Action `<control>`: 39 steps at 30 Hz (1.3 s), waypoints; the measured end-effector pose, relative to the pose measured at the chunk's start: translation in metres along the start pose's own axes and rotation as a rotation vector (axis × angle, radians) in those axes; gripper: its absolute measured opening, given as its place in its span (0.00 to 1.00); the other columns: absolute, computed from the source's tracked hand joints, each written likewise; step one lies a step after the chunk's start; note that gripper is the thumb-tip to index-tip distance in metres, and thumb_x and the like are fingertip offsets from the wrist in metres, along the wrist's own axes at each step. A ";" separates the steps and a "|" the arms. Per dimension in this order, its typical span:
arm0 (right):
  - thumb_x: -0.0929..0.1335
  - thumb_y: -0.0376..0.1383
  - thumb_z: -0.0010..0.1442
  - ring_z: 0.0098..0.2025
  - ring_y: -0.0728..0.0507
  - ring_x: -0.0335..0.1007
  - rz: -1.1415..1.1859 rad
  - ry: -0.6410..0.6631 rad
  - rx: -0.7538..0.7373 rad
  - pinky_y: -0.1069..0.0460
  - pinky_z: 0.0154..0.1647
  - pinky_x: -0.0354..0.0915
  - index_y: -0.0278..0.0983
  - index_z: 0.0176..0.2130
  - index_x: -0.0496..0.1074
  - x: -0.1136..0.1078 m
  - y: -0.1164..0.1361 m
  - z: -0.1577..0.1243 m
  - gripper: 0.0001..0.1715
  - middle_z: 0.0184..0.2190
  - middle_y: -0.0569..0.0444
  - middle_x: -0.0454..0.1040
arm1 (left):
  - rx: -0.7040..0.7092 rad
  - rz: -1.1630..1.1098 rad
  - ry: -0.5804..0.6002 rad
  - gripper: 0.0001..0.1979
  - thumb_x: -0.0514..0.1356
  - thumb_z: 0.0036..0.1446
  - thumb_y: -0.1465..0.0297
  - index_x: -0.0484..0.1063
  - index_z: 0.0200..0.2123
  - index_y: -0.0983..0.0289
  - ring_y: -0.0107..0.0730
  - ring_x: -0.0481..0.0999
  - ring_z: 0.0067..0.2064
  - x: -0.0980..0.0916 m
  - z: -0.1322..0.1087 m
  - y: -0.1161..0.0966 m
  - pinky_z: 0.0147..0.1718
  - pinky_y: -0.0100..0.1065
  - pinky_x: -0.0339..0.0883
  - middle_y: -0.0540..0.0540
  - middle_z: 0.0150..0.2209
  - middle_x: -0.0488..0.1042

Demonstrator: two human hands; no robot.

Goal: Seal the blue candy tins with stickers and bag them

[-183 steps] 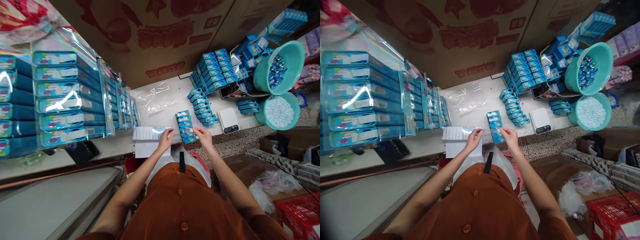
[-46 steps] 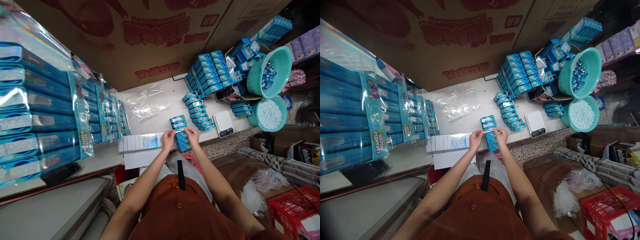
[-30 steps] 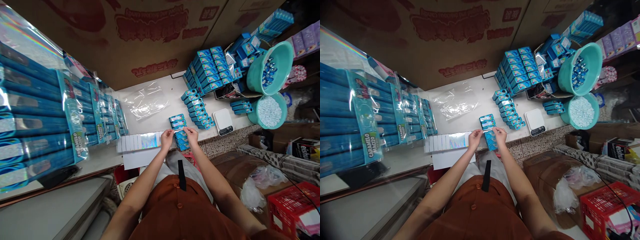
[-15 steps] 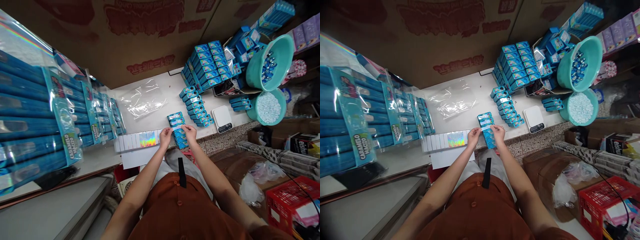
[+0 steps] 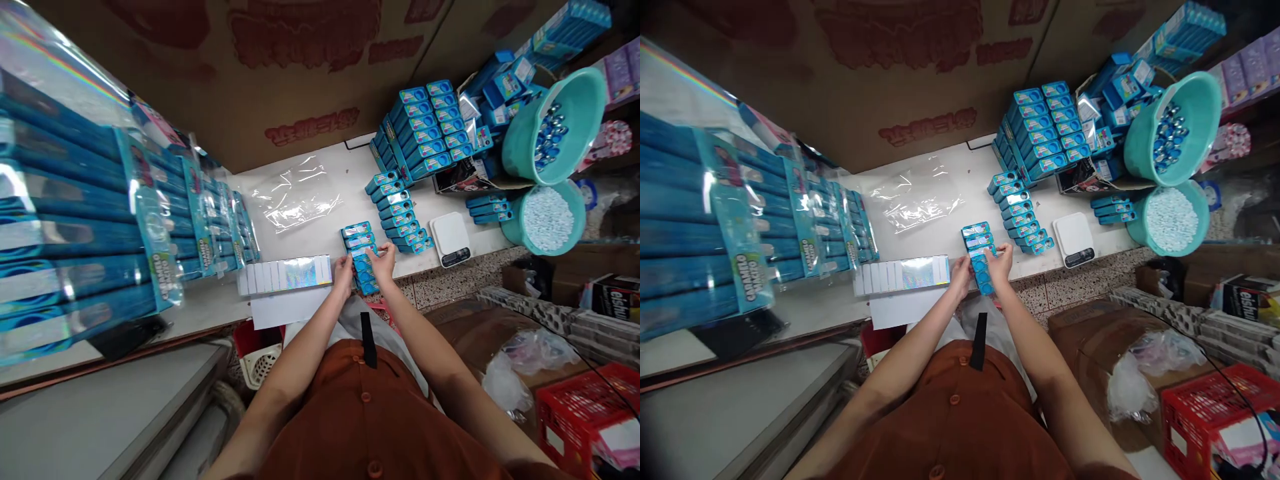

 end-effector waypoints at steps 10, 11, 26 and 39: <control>0.65 0.49 0.57 0.42 0.43 0.63 -0.038 -0.062 -0.290 0.47 0.47 0.60 0.37 0.42 0.63 -0.028 0.020 -0.032 0.21 0.40 0.48 0.67 | 0.803 0.964 0.137 0.12 0.55 0.58 0.68 0.70 0.45 0.62 0.46 0.67 0.51 -0.096 -0.088 -0.108 0.51 0.44 0.59 0.62 0.45 0.72; 0.65 0.49 0.58 0.44 0.42 0.63 -0.062 -0.044 -0.353 0.46 0.48 0.59 0.37 0.42 0.64 -0.031 0.027 -0.040 0.20 0.41 0.48 0.68 | 0.821 1.075 0.095 0.16 0.56 0.56 0.70 0.68 0.49 0.63 0.50 0.64 0.56 -0.109 -0.079 -0.114 0.54 0.46 0.57 0.64 0.50 0.70; 0.67 0.45 0.59 0.54 0.38 0.63 -0.280 0.517 -0.949 0.43 0.57 0.53 0.40 0.55 0.67 0.019 0.148 -0.167 0.26 0.50 0.47 0.72 | 0.662 1.262 0.276 0.04 0.66 0.46 0.66 0.76 0.27 0.57 0.38 0.72 0.28 -0.153 -0.091 -0.146 0.27 0.31 0.54 0.53 0.25 0.75; 0.67 0.44 0.61 0.35 0.46 0.70 -0.191 0.701 -0.810 0.50 0.43 0.55 0.39 0.32 0.76 -0.008 0.176 -0.203 0.13 0.31 0.55 0.78 | 0.807 1.444 0.420 0.12 0.56 0.57 0.63 0.78 0.37 0.59 0.38 0.74 0.36 -0.199 -0.188 -0.206 0.33 0.31 0.57 0.55 0.32 0.78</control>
Point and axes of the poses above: each hand's wrist, its own z-axis towards the middle knuckle, its own x-axis out of the palm, y = z × x, the point moved 7 cm from there along z, towards the middle knuckle
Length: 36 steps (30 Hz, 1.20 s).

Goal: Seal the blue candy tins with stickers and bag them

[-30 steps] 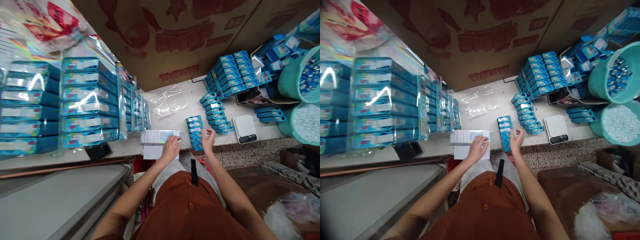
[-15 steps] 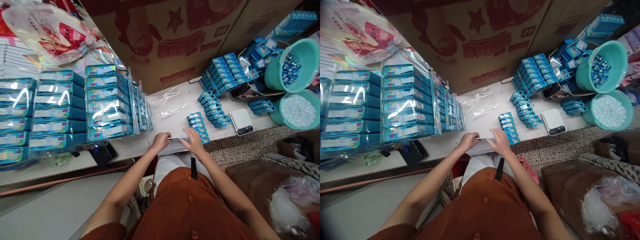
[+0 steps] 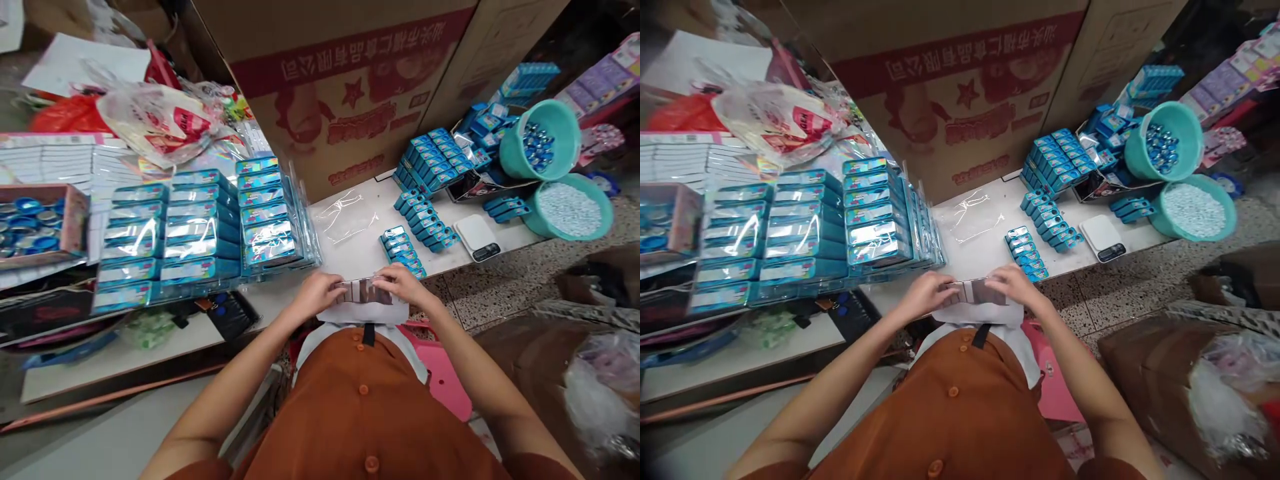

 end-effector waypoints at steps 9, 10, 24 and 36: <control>0.66 0.41 0.63 0.44 0.45 0.70 -0.340 -0.208 -0.257 0.44 0.55 0.55 0.43 0.47 0.74 0.015 0.052 -0.007 0.14 0.42 0.52 0.77 | 0.074 -0.435 0.109 0.18 0.52 0.60 0.59 0.76 0.44 0.62 0.35 0.74 0.40 0.007 -0.007 -0.004 0.38 0.29 0.61 0.52 0.42 0.78; 0.66 0.41 0.62 0.44 0.45 0.70 -0.321 -0.226 -0.253 0.45 0.52 0.58 0.42 0.47 0.75 0.018 0.052 -0.008 0.14 0.42 0.52 0.77 | 0.065 -0.484 0.108 0.18 0.52 0.60 0.59 0.76 0.43 0.63 0.35 0.73 0.40 0.009 -0.008 -0.002 0.38 0.29 0.61 0.52 0.41 0.78; 0.67 0.40 0.61 0.45 0.43 0.70 -0.226 -0.335 -0.240 0.46 0.48 0.65 0.39 0.48 0.73 0.021 0.056 -0.019 0.16 0.43 0.49 0.76 | -0.063 -1.052 0.293 0.20 0.57 0.55 0.51 0.64 0.34 0.64 0.23 0.62 0.27 0.034 -0.021 0.004 0.25 0.25 0.56 0.48 0.27 0.64; 0.67 0.35 0.60 0.49 0.42 0.70 -0.386 -0.414 -0.338 0.46 0.52 0.67 0.36 0.48 0.74 0.020 0.059 -0.030 0.16 0.46 0.48 0.76 | -0.149 -1.144 0.311 0.21 0.59 0.54 0.52 0.63 0.33 0.65 0.21 0.60 0.24 0.043 -0.013 0.002 0.23 0.24 0.53 0.46 0.25 0.62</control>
Point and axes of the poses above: each hand's wrist, its own z-axis towards the middle knuckle, its own x-axis out of the palm, y = z × x, the point moved 7 cm from there along z, towards the middle knuckle
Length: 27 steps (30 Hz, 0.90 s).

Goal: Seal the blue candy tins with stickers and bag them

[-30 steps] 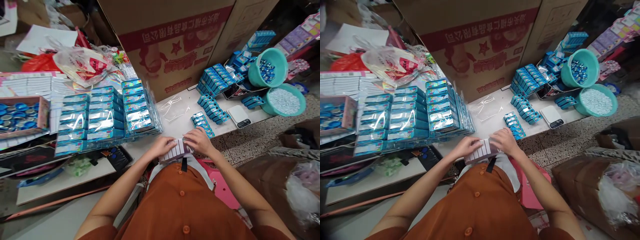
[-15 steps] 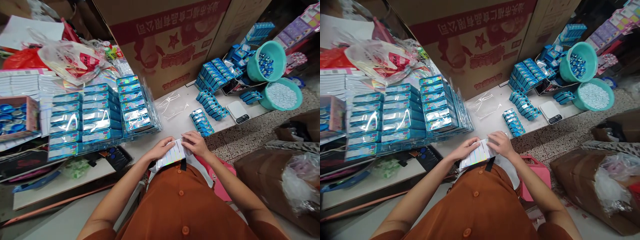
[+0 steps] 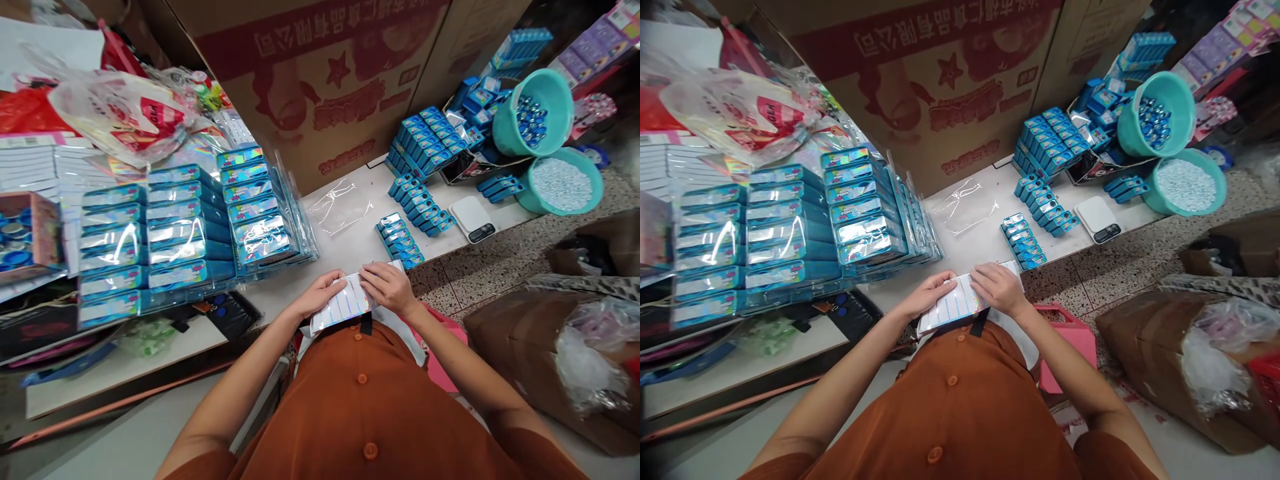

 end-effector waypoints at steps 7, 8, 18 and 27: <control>0.67 0.36 0.60 0.43 0.45 0.71 0.205 0.008 0.162 0.47 0.48 0.67 0.40 0.40 0.75 0.006 -0.017 0.008 0.08 0.41 0.51 0.77 | -0.016 0.030 -0.013 0.20 0.59 0.53 0.51 0.63 0.32 0.64 0.21 0.59 0.25 -0.002 0.005 -0.001 0.23 0.25 0.53 0.46 0.25 0.61; 0.66 0.36 0.60 0.43 0.45 0.71 0.237 0.009 0.184 0.47 0.47 0.67 0.40 0.39 0.75 0.007 -0.019 0.010 0.08 0.40 0.52 0.77 | -0.015 0.045 -0.022 0.20 0.58 0.54 0.51 0.63 0.32 0.64 0.22 0.59 0.24 -0.004 0.005 -0.001 0.23 0.25 0.53 0.46 0.25 0.61; 0.65 0.38 0.62 0.38 0.45 0.70 0.442 0.017 0.484 0.49 0.43 0.64 0.39 0.33 0.75 0.020 -0.061 -0.007 0.10 0.32 0.53 0.76 | 0.095 1.044 -0.345 0.14 0.50 0.60 0.63 0.74 0.36 0.62 0.41 0.70 0.38 -0.050 0.039 -0.001 0.36 0.36 0.59 0.58 0.36 0.75; 0.72 0.45 0.49 0.29 0.49 0.67 0.772 -0.304 1.180 0.52 0.36 0.64 0.35 0.30 0.75 -0.007 -0.126 -0.064 0.15 0.26 0.56 0.75 | 0.198 1.266 -0.649 0.23 0.45 0.57 0.80 0.65 0.55 0.74 0.55 0.59 0.59 -0.047 0.105 0.000 0.54 0.51 0.53 0.74 0.54 0.65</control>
Point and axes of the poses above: each hand's wrist, its own z-axis towards the middle knuckle, its own x-axis out of the palm, y = z × x, the point moved 7 cm from there along z, towards the middle knuckle
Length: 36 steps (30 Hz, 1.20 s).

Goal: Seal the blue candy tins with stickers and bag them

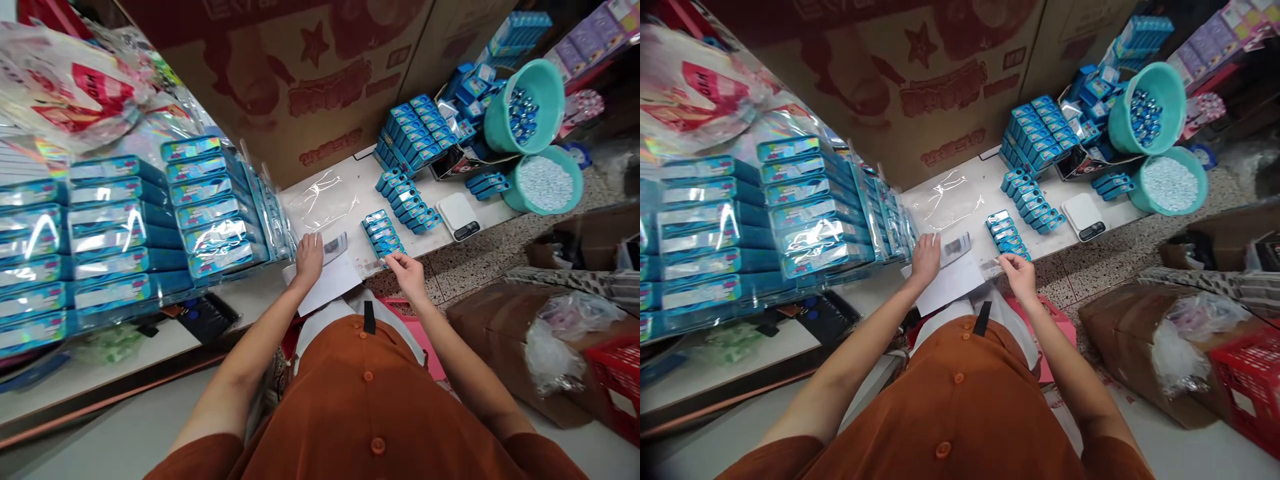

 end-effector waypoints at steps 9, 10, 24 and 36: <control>0.73 0.46 0.46 0.28 0.50 0.64 0.087 -0.044 0.106 0.53 0.34 0.63 0.35 0.30 0.76 -0.032 -0.002 0.022 0.17 0.27 0.55 0.74 | -0.319 -1.146 0.135 0.22 0.49 0.62 0.56 0.71 0.45 0.66 0.39 0.71 0.49 0.049 -0.014 -0.082 0.49 0.39 0.62 0.62 0.46 0.74; 0.73 0.47 0.46 0.27 0.50 0.64 0.080 -0.035 0.114 0.52 0.34 0.63 0.35 0.30 0.76 -0.034 -0.002 0.026 0.18 0.27 0.55 0.74 | -0.388 -1.286 0.184 0.24 0.49 0.62 0.54 0.71 0.45 0.66 0.38 0.72 0.49 0.057 -0.014 -0.092 0.48 0.38 0.63 0.62 0.46 0.75; 0.71 0.48 0.50 0.29 0.49 0.67 0.068 0.135 0.160 0.51 0.36 0.66 0.35 0.33 0.77 -0.045 -0.029 0.072 0.18 0.29 0.52 0.76 | -0.602 -1.573 0.187 0.20 0.70 0.39 0.62 0.72 0.34 0.67 0.27 0.70 0.33 0.080 -0.004 -0.119 0.36 0.30 0.62 0.52 0.31 0.74; 0.67 0.49 0.55 0.31 0.48 0.67 0.005 0.170 0.103 0.52 0.36 0.65 0.37 0.29 0.78 -0.046 -0.028 0.074 0.19 0.33 0.52 0.76 | -0.502 -1.361 0.094 0.19 0.66 0.44 0.64 0.73 0.39 0.66 0.29 0.71 0.37 0.061 -0.006 -0.108 0.41 0.33 0.65 0.54 0.35 0.74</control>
Point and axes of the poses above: each hand's wrist, its own z-axis towards the middle knuckle, its own x-axis out of the palm, y = z × x, the point moved 7 cm from there along z, towards the middle knuckle
